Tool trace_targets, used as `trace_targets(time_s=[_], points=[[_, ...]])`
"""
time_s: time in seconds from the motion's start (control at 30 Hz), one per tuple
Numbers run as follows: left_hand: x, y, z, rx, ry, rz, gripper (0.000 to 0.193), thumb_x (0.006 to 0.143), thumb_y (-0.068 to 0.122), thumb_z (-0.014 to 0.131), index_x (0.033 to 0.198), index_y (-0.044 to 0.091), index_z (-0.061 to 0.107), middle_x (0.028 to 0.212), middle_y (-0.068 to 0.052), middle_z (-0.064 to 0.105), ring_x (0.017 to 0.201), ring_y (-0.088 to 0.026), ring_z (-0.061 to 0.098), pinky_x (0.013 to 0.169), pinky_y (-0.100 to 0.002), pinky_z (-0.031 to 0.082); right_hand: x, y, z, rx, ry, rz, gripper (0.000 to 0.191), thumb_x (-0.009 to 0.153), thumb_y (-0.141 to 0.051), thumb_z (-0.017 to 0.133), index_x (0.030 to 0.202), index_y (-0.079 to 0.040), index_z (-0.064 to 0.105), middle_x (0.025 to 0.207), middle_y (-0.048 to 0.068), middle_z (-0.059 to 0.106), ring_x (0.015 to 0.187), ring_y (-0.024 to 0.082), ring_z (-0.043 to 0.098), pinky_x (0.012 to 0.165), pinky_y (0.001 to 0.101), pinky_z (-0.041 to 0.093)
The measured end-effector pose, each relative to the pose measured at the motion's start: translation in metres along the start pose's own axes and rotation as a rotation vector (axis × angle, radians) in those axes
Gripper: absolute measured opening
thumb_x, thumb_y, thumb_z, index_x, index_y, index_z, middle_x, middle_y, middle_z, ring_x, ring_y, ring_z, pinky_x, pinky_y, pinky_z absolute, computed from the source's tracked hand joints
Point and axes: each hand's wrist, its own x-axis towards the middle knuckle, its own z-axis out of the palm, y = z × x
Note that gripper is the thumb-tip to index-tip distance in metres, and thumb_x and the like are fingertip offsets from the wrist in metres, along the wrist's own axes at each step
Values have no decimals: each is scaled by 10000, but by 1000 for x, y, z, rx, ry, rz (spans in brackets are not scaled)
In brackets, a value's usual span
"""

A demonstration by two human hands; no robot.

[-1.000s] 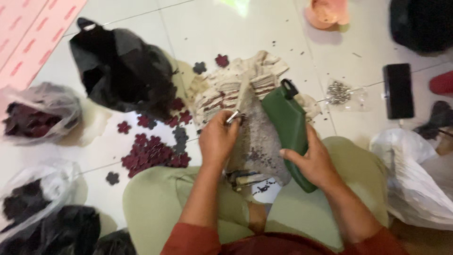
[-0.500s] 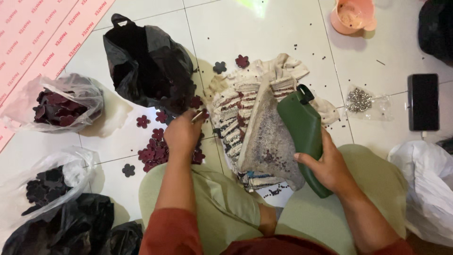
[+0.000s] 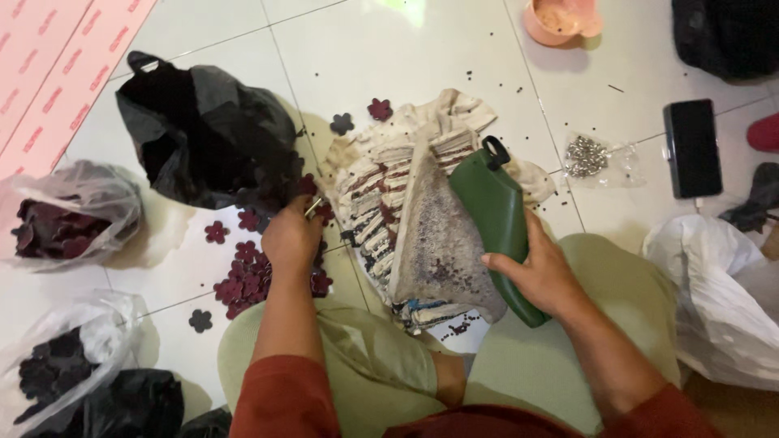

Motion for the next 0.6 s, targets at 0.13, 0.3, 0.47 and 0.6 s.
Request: trace_targets(time_s=[0.13, 0.3, 0.47, 0.6], points=[[1, 2, 2, 6, -36, -31, 339, 810, 341, 749, 1142, 277, 764, 1015, -126, 761, 954, -364, 719, 782, -495, 559, 2, 1, -3, 42, -77, 267, 1064, 710, -390, 790, 1595, -114, 269, 1294, 226, 649, 1085, 327, 707, 914, 428, 554], [-3, 0, -2, -26, -10, -78, 311, 879, 340, 728, 1174, 249, 770, 983, -142, 760, 906, -383, 713, 752, -486, 548, 5, -2, -5, 51, -84, 280, 1082, 706, -392, 807, 1589, -116, 246, 1322, 226, 625, 1116, 332, 688, 928, 429, 537], [-15, 31, -6, -550, -95, -29, 290, 901, 341, 761, 1077, 113, 791, 859, -123, 781, 778, -238, 715, 698, -364, 545, 6, -1, -6, 120, -87, 243, 1052, 717, -389, 791, 1591, -122, 271, 1315, 220, 644, 1143, 327, 684, 939, 425, 533], [-29, 92, 8, -643, -295, -18, 290, 871, 330, 762, 1050, 102, 776, 807, -70, 758, 695, -160, 686, 635, -343, 530, 6, -1, -7, 126, -88, 231, 1063, 716, -390, 801, 1590, -112, 265, 1326, 226, 634, 1172, 323, 669, 965, 422, 520]])
